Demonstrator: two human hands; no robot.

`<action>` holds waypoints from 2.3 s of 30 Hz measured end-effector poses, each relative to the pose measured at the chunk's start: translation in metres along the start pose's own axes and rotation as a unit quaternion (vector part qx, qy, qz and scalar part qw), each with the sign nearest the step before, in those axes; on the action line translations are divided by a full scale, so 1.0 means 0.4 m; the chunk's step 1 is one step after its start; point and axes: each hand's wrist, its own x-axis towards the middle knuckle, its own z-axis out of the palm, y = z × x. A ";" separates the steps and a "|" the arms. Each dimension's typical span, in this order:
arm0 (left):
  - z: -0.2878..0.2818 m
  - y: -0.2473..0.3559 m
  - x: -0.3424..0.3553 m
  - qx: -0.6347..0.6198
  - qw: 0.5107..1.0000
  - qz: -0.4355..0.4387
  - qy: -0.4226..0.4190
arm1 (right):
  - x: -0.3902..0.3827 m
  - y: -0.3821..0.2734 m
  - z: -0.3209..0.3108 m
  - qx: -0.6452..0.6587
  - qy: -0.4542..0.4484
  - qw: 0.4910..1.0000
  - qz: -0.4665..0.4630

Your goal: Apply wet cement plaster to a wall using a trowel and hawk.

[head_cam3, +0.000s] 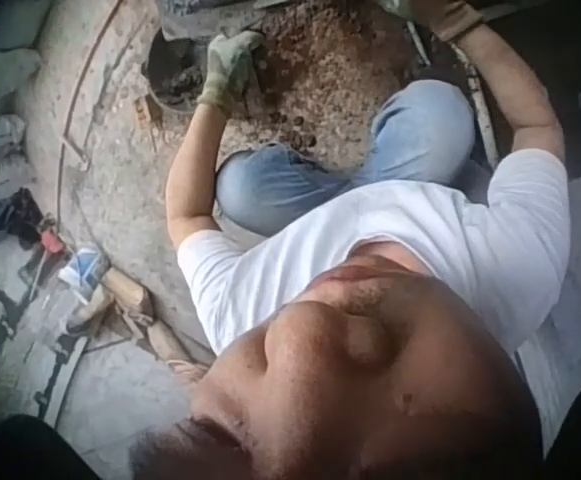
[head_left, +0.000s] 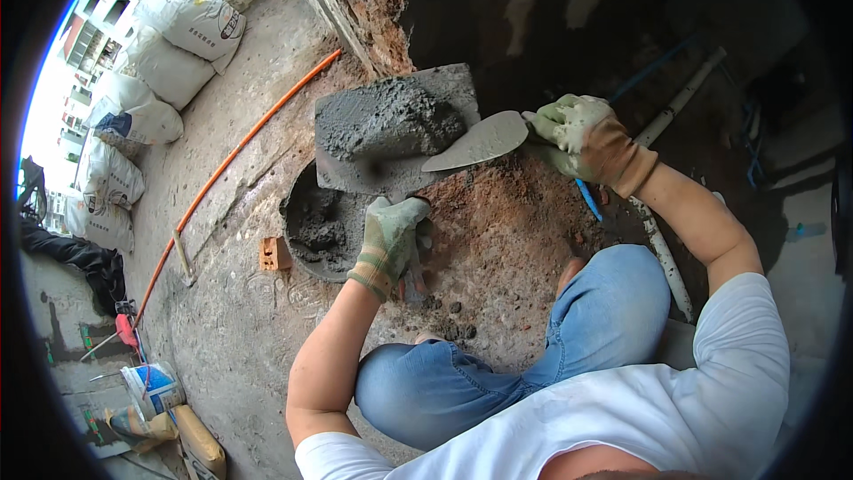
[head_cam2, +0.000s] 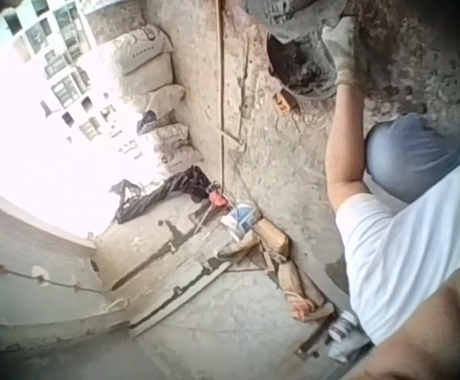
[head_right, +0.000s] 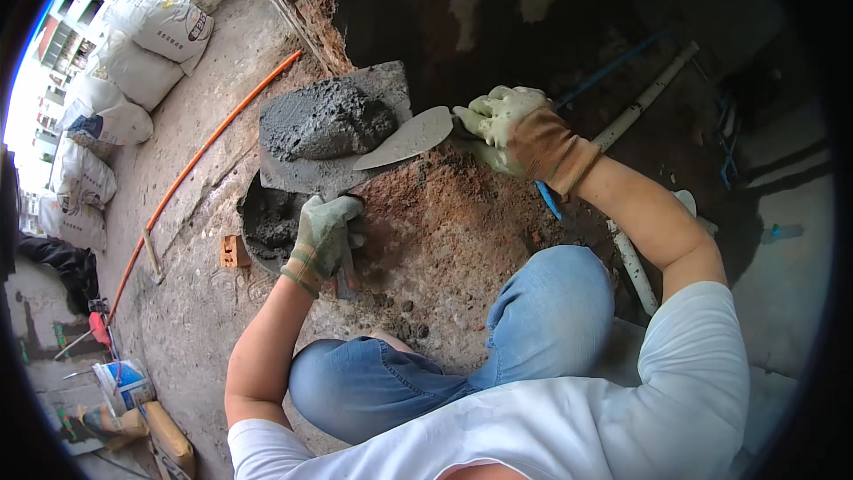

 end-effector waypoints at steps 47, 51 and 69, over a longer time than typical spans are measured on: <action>-0.071 -0.080 0.010 0.127 0.989 0.002 -0.078 | 0.548 -0.151 -0.191 0.404 -0.036 0.852 0.331; -0.045 -0.058 -0.004 0.100 0.992 -0.017 -0.081 | 0.498 -0.125 -0.110 0.394 -0.158 0.819 0.386; -0.057 -0.116 0.049 0.068 0.995 -0.018 -0.068 | 0.343 0.077 -0.175 0.103 -0.159 0.959 0.212</action>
